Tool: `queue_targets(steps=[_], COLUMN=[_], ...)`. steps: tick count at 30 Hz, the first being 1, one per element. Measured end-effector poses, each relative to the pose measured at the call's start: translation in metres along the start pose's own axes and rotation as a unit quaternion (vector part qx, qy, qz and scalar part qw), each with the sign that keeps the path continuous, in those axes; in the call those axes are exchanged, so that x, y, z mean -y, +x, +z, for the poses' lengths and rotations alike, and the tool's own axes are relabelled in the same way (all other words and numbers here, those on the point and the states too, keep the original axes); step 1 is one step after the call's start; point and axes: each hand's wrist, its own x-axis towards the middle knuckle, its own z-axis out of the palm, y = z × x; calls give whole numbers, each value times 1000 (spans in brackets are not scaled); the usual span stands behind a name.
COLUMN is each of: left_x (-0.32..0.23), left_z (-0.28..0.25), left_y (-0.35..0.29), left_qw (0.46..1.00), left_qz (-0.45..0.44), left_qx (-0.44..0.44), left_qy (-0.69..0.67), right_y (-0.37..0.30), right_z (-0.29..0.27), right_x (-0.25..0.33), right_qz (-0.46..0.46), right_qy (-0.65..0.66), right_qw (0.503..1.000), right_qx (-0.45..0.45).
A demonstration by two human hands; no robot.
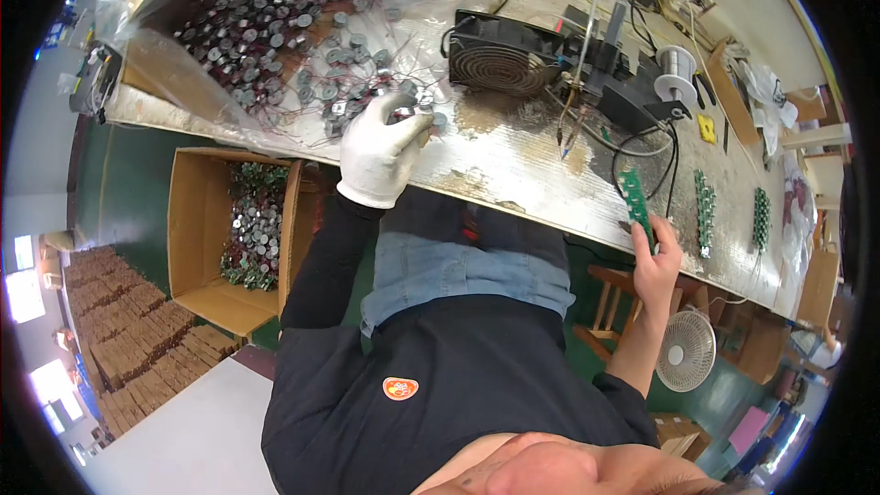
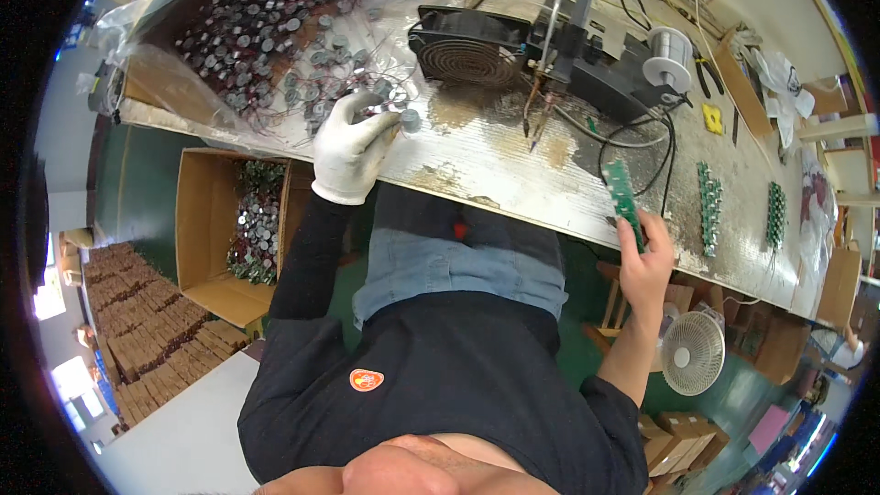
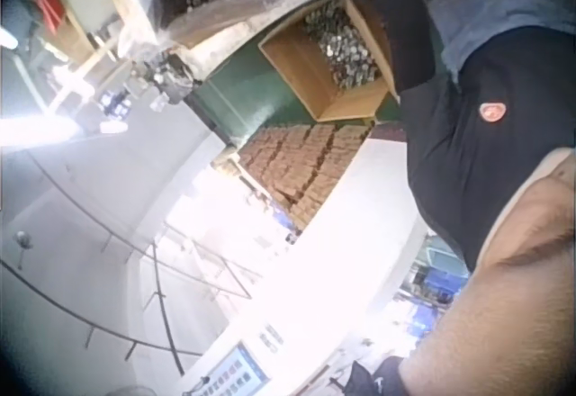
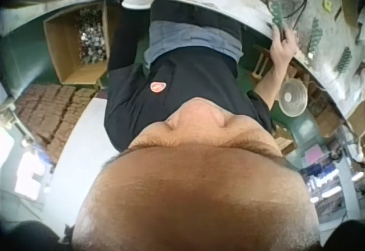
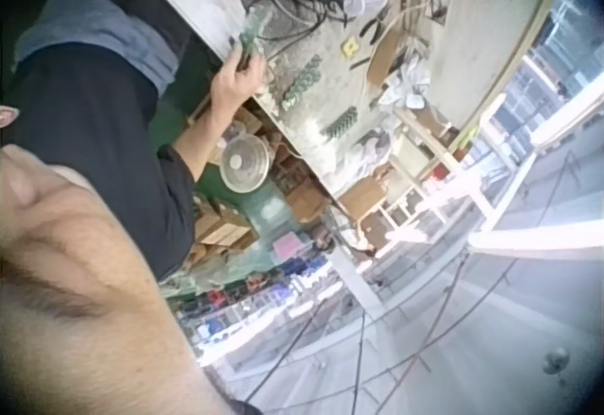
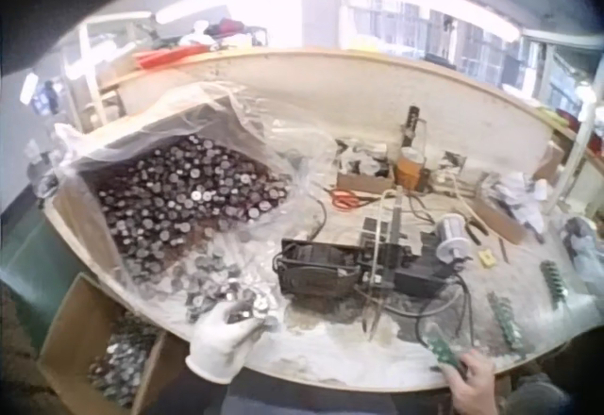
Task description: Soldering electronic components onto a printed circuit board at an assembly station.
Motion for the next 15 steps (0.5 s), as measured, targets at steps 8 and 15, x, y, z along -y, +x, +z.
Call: queue_targets(steps=[8, 15], left_x=[-20, -65], left_z=[12, 21], left_y=[-3, -9], left_qw=[993, 873], left_qz=[-41, -298], left_qx=[39, 122], left_qy=[-105, -366], right_y=[15, 44], right_z=[5, 12], right_x=[13, 23], right_qz=[35, -22], right_qy=[-90, -51], right_qw=[994, 997], right_qx=[47, 61])
